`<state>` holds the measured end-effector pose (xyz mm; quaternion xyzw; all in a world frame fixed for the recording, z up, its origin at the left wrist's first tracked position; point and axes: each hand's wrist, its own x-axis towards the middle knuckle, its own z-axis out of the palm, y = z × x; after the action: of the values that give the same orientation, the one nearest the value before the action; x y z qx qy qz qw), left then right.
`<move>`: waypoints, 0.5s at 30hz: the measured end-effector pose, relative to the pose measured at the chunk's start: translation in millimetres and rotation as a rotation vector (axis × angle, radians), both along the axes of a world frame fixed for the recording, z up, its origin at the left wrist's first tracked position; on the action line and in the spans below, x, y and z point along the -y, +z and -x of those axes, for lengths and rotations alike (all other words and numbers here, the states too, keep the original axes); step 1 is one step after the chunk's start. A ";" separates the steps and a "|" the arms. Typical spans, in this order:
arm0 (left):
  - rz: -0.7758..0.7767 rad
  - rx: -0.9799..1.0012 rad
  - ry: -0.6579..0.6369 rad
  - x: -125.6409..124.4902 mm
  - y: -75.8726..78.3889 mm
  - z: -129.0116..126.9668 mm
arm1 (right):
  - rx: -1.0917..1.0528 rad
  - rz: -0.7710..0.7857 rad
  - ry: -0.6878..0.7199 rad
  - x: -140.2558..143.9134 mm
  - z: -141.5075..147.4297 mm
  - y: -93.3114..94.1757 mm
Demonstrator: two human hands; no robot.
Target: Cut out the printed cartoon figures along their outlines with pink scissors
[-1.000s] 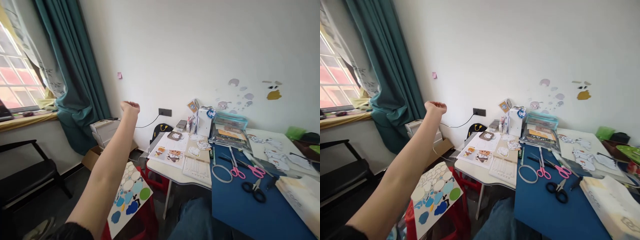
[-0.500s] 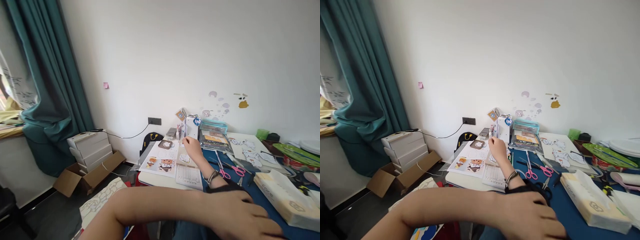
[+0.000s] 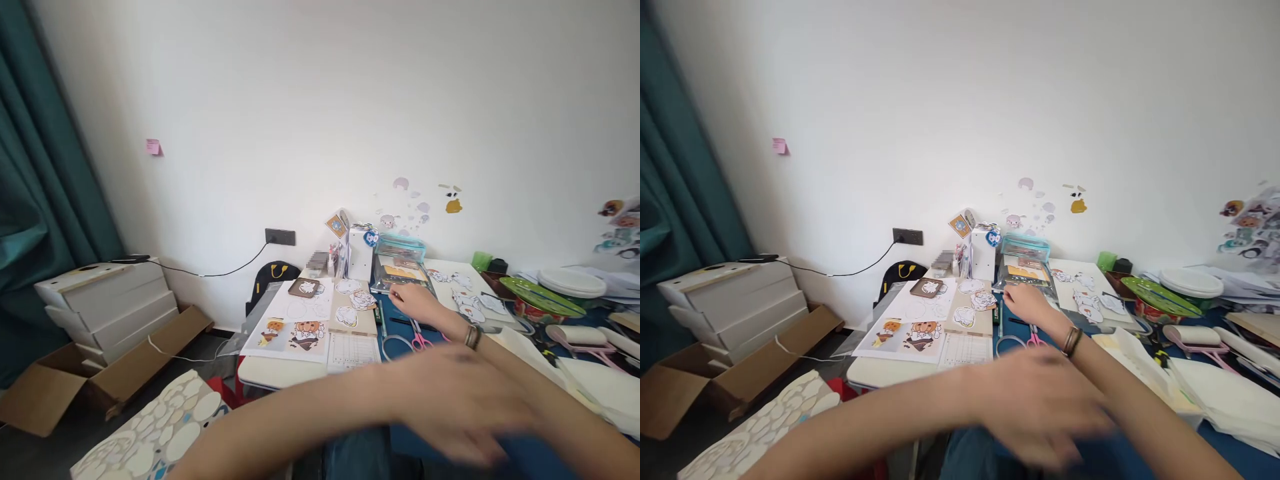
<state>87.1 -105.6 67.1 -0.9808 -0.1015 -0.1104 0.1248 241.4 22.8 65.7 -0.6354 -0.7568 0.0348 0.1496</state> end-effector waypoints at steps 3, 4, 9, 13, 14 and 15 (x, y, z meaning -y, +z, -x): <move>0.154 0.169 0.157 -102.4 -12.6 24.7 | -0.021 0.057 0.008 2.3 -19.7 -18.6; 0.195 0.234 0.259 -130.8 -21.4 34.6 | -0.037 0.073 0.009 0.1 -24.2 -24.6; 0.362 0.436 0.627 -208.7 -68.6 70.0 | -0.160 0.078 -0.030 -29.5 -33.4 -52.6; 0.514 0.429 0.696 -227.1 -90.1 75.2 | -0.263 -0.013 -0.163 -50.1 -39.0 -75.8; 0.555 0.410 0.695 -229.8 -93.3 75.5 | -0.285 -0.031 -0.198 -52.0 -42.0 -80.8; 0.593 0.390 0.692 -232.2 -95.6 75.9 | -0.303 -0.044 -0.229 -52.7 -45.6 -85.0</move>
<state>11.2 126.6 -28.5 -0.8439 -0.4697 -0.2104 -0.1515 287.0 75.5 -19.3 -0.7013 -0.6490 0.0964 0.2787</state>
